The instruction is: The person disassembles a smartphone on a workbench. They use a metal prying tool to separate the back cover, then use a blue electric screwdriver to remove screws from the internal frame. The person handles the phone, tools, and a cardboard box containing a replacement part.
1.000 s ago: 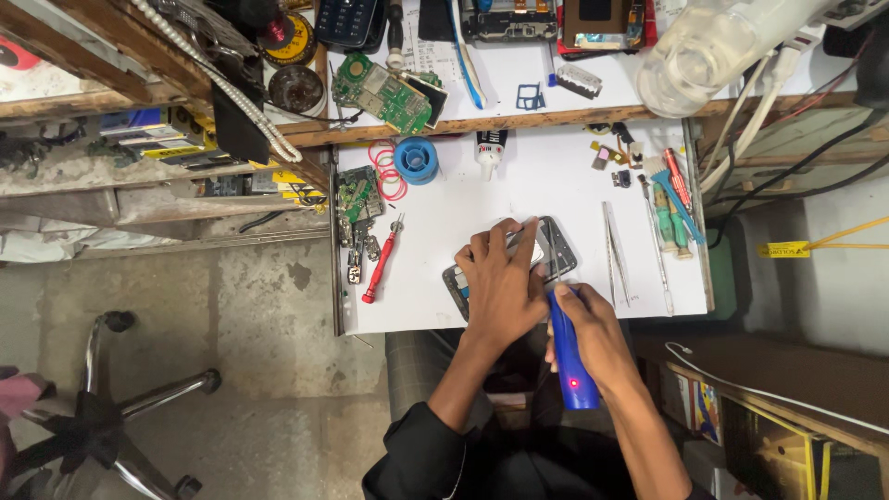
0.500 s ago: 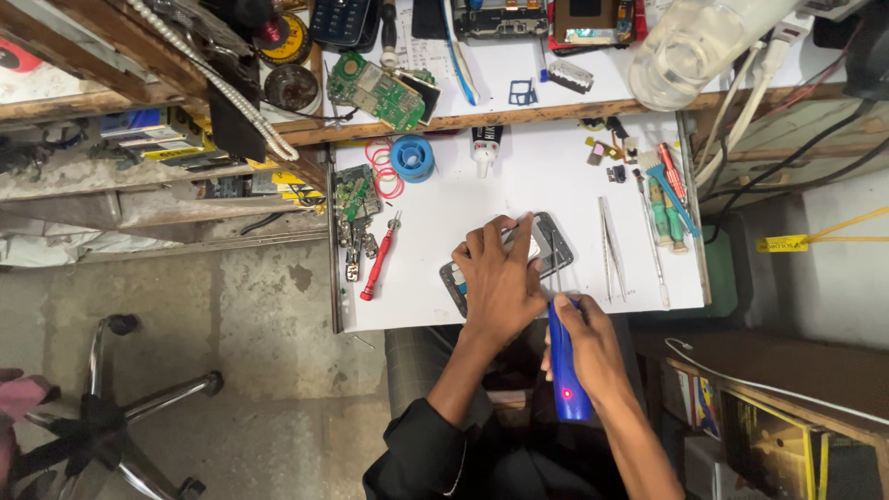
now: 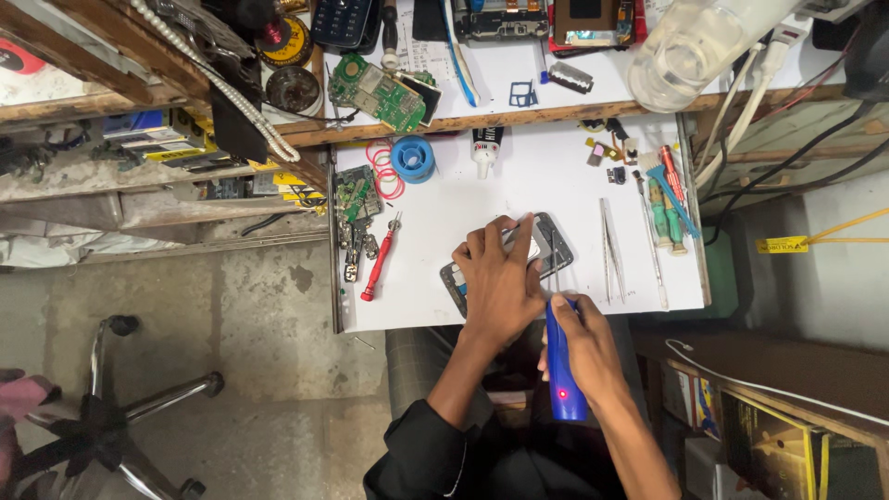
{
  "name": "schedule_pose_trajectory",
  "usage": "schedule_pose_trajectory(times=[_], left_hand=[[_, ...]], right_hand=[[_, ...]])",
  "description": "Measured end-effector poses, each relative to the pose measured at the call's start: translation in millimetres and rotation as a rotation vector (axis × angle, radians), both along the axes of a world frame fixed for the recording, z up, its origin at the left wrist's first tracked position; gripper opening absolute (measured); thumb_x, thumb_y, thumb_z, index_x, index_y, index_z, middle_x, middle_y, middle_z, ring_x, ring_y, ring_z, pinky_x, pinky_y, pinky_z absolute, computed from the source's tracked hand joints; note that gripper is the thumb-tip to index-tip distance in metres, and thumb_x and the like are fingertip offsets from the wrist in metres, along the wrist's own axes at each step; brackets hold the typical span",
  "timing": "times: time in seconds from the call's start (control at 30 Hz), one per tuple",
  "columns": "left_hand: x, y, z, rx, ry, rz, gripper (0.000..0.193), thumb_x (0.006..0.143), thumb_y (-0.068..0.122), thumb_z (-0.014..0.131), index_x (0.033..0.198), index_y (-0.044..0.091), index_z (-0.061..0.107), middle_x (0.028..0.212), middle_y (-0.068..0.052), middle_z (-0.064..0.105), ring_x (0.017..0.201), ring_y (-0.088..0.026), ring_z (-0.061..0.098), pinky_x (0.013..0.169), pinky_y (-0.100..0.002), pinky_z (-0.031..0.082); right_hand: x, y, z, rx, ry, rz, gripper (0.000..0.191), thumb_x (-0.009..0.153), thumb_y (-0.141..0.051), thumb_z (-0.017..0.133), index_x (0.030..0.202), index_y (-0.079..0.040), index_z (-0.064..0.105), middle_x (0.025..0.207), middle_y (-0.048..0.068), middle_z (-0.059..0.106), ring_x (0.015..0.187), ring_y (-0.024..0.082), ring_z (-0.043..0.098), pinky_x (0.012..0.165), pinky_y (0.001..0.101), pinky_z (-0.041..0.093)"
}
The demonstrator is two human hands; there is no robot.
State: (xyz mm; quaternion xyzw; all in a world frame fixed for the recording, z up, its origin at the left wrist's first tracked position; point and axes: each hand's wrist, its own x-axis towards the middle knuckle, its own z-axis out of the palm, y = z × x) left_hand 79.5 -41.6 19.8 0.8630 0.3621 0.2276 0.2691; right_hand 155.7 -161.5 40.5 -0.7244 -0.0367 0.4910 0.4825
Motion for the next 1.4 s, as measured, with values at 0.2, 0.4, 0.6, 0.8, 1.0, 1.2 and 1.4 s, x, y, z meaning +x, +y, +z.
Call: schedule_pose_trajectory(times=[0.2,0.4,0.6,0.8,1.0,1.2,1.4], left_hand=[[0,0,0,0.01,-0.007,-0.003,0.066,0.082,0.018,0.069,0.145,0.006,0.055,0.135,-0.016,0.05,0.118,-0.036,0.044,0.099,-0.054,0.029],[-1,0,-3,0.01,-0.009,-0.008,0.067,0.081,0.017,0.07,0.145,0.007,0.055,0.135,-0.016,0.051,0.12,-0.036,0.045,0.099,-0.054,0.03],[5,-1,2,0.034,-0.024,0.082,0.073,0.077,0.019,0.076,0.143,-0.002,0.052,0.133,-0.021,0.05,0.121,-0.039,0.043,0.096,-0.056,0.029],[14,-1,8,-0.101,0.16,0.248,0.063,0.079,0.033,0.082,0.129,0.003,0.057,0.11,-0.018,0.058,0.101,-0.037,0.055,0.075,-0.054,0.042],[9,9,3,-0.089,0.016,0.292,0.07,0.082,0.034,0.081,0.126,-0.008,0.047,0.079,-0.022,0.065,0.058,-0.041,0.066,0.046,-0.05,0.049],[0,11,-5,-0.301,0.004,0.359,0.051,0.089,0.028,0.074,0.115,-0.001,0.042,0.062,-0.021,0.067,0.059,-0.045,0.067,0.053,-0.054,0.05],[-2,5,4,-0.296,-0.12,0.406,0.036,0.094,0.018,0.068,0.111,-0.001,0.043,0.062,-0.023,0.064,0.061,-0.046,0.066,0.056,-0.055,0.049]], right_hand=[[3,0,0,0.003,-0.085,0.078,0.042,0.098,-0.039,0.055,0.121,-0.004,0.056,0.071,0.01,0.059,0.043,0.019,0.059,0.038,0.0335,0.049],[13,11,0,0.02,-0.086,0.099,0.04,0.098,-0.037,0.055,0.118,-0.002,0.058,0.072,0.01,0.059,0.044,0.018,0.059,0.039,0.033,0.05],[11,-3,-7,0.096,-0.13,0.052,0.039,0.098,-0.036,0.059,0.123,-0.006,0.058,0.073,0.008,0.059,0.05,0.015,0.059,0.042,0.0306,0.051],[26,-20,-21,0.243,-0.1,0.056,0.045,0.091,-0.028,0.068,0.129,-0.006,0.057,0.086,0.011,0.071,0.054,0.014,0.061,0.046,0.0285,0.053],[26,-14,-22,0.327,-0.017,0.036,0.038,0.094,-0.025,0.067,0.124,-0.002,0.06,0.092,0.015,0.072,0.056,0.015,0.063,0.047,0.0283,0.052],[24,-11,-7,0.504,0.077,0.076,0.035,0.097,-0.02,0.059,0.125,0.001,0.058,0.106,0.02,0.073,0.065,0.017,0.067,0.056,0.0301,0.058],[19,0,-6,0.568,0.186,0.111,0.037,0.099,-0.023,0.058,0.126,0.003,0.058,0.104,0.022,0.072,0.064,0.02,0.067,0.055,0.0326,0.057]])
